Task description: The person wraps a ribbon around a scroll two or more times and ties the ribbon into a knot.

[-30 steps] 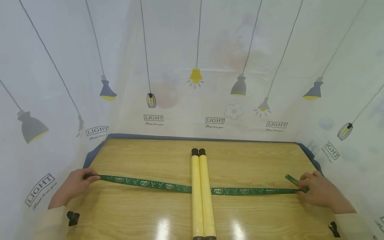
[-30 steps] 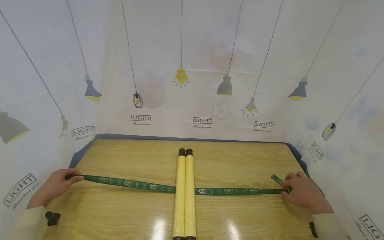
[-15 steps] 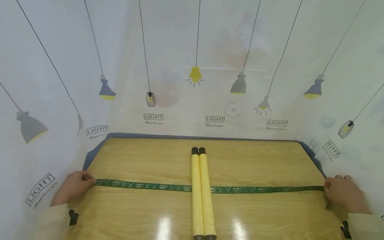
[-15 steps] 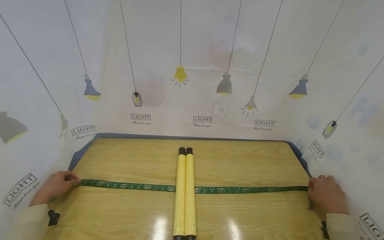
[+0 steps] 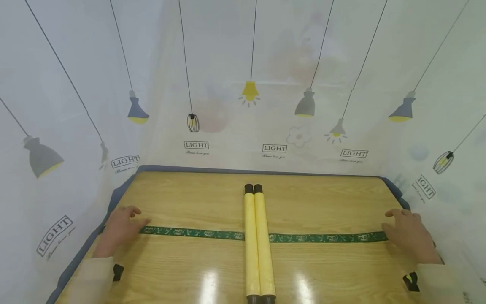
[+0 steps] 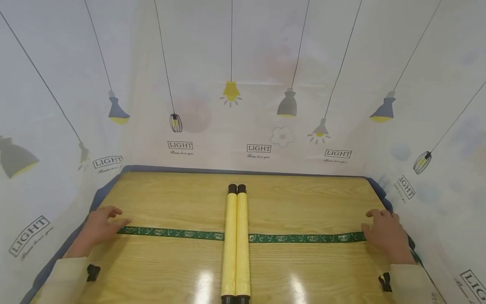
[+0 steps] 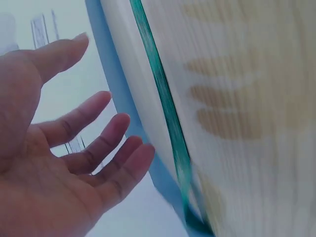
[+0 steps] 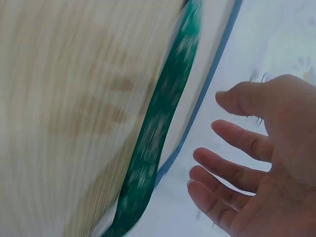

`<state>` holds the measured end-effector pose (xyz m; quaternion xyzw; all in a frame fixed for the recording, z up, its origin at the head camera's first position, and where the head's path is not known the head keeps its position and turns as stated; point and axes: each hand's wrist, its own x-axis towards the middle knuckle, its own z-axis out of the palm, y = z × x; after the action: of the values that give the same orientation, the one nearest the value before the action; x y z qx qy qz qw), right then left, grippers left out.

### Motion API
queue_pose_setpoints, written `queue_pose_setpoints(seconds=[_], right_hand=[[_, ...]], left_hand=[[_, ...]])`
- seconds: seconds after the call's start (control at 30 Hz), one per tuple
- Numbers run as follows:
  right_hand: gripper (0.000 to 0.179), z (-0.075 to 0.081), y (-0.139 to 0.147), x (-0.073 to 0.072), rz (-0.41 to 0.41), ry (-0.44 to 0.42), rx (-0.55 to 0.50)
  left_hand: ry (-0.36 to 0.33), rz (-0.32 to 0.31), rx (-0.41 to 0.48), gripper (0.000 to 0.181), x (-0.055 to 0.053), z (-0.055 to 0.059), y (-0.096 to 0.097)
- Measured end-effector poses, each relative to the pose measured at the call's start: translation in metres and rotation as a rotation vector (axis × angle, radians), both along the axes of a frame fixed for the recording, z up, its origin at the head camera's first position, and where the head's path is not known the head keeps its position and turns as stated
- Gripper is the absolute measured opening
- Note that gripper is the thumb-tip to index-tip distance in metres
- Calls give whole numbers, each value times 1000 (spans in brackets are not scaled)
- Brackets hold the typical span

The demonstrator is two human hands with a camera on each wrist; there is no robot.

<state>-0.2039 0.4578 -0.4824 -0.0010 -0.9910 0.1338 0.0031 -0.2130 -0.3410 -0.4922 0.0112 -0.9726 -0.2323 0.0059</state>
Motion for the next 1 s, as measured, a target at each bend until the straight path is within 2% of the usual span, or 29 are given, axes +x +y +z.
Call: queue_pose_setpoints(seconds=[0.2, 0.37, 0.57, 0.77, 1.0], right_hand=[[48, -10, -40, -5, 65, 7, -25], [50, -8, -73, -4, 49, -42, -69], [50, -2, -112, 5, 35, -89, -117], [49, -2, -147, 15, -1, -174, -147], [65, -4, -170, 17, -95, -295, -108]], left_hand=[[-51, -18, 76, 56, 0, 0, 57], [-97, -11, 84, 47, 2, 0, 104], [-169, -6, 104, 57, 8, 2, 152], [-213, 4, 46, 68, 12, 4, 181], [-257, 63, -34, 67, 10, 2, 194]])
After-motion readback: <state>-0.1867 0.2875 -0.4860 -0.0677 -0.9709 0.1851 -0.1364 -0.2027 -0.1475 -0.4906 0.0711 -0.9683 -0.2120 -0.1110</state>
